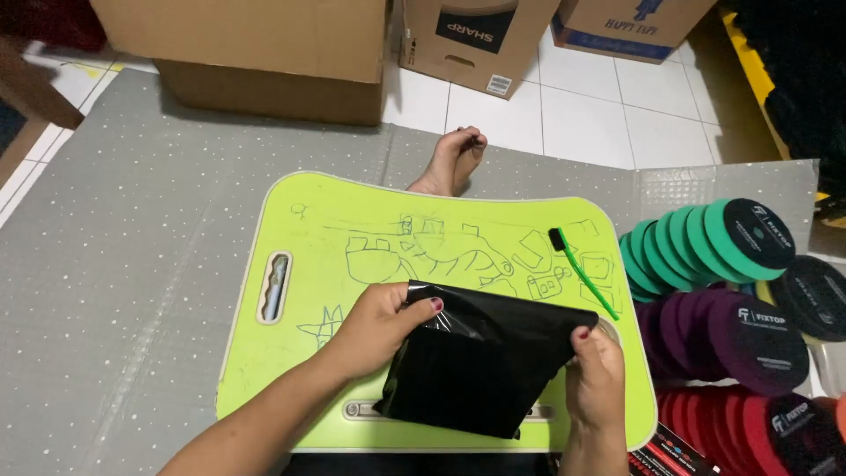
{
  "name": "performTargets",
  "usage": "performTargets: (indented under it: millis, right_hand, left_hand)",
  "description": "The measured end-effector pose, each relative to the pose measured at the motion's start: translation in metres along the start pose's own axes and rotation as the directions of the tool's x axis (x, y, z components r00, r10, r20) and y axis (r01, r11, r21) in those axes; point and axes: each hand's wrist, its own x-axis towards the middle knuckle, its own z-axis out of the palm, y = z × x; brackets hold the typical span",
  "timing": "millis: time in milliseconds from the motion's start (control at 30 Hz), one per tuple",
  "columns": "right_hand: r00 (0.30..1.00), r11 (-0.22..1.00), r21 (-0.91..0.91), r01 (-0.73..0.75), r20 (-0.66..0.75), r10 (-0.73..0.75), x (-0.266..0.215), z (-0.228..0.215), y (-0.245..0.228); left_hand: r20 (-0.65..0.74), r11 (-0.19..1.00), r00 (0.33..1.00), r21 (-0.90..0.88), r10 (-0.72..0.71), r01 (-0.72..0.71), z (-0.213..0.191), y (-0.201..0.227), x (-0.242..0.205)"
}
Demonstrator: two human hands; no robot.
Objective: The person unpacks a black mailer to reveal a box of polishing pads, then removes a yellow pad. Using a green brush, the person scrubs the black adhesive side of the pad, flips it to scrub the yellow foam side, and then places the pad back into its packaging.
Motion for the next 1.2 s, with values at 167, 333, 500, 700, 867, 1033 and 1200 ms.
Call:
performTargets:
  millis: [167,333,500,700,867,1033,1200]
  right_hand:
    - [0.972,0.966,-0.153,0.208,-0.079,-0.222,-0.01,-0.006,-0.023]
    - [0.961,0.912,-0.342,0.227,-0.076,-0.267,0.003,0.028,-0.065]
    - [0.958,0.878,-0.407,0.251,-0.029,-0.287,-0.016,0.013,-0.056]
    - [0.967,0.902,-0.348,-0.253,-0.091,0.236,-0.047,-0.012,0.027]
    - [0.969,0.85,-0.464,-0.248,-0.123,0.216,-0.071,-0.007,0.027]
    - [0.99,0.797,-0.588,-0.14,-0.094,0.104,-0.081,0.004,0.014]
    - [0.988,0.776,-0.623,-0.098,0.031,0.149,-0.082,-0.026,0.024]
  left_hand:
    - [0.011,0.985,0.986,0.035,0.167,-0.167,0.004,0.022,-0.01]
    - [-0.111,0.924,0.927,0.187,0.358,-0.334,0.003,0.057,0.007]
    - [-0.032,0.772,0.838,0.411,0.544,-0.485,-0.001,0.047,-0.024]
    - [-0.246,0.907,0.969,0.402,-0.025,0.125,-0.019,-0.056,-0.057]
    - [-0.325,0.868,0.923,0.375,-0.205,0.325,-0.01,-0.064,-0.082]
    - [-0.343,0.876,0.923,0.375,-0.173,0.303,-0.007,-0.066,-0.083]
    - [-0.282,0.983,0.95,0.084,-0.136,0.166,-0.005,-0.081,-0.078]
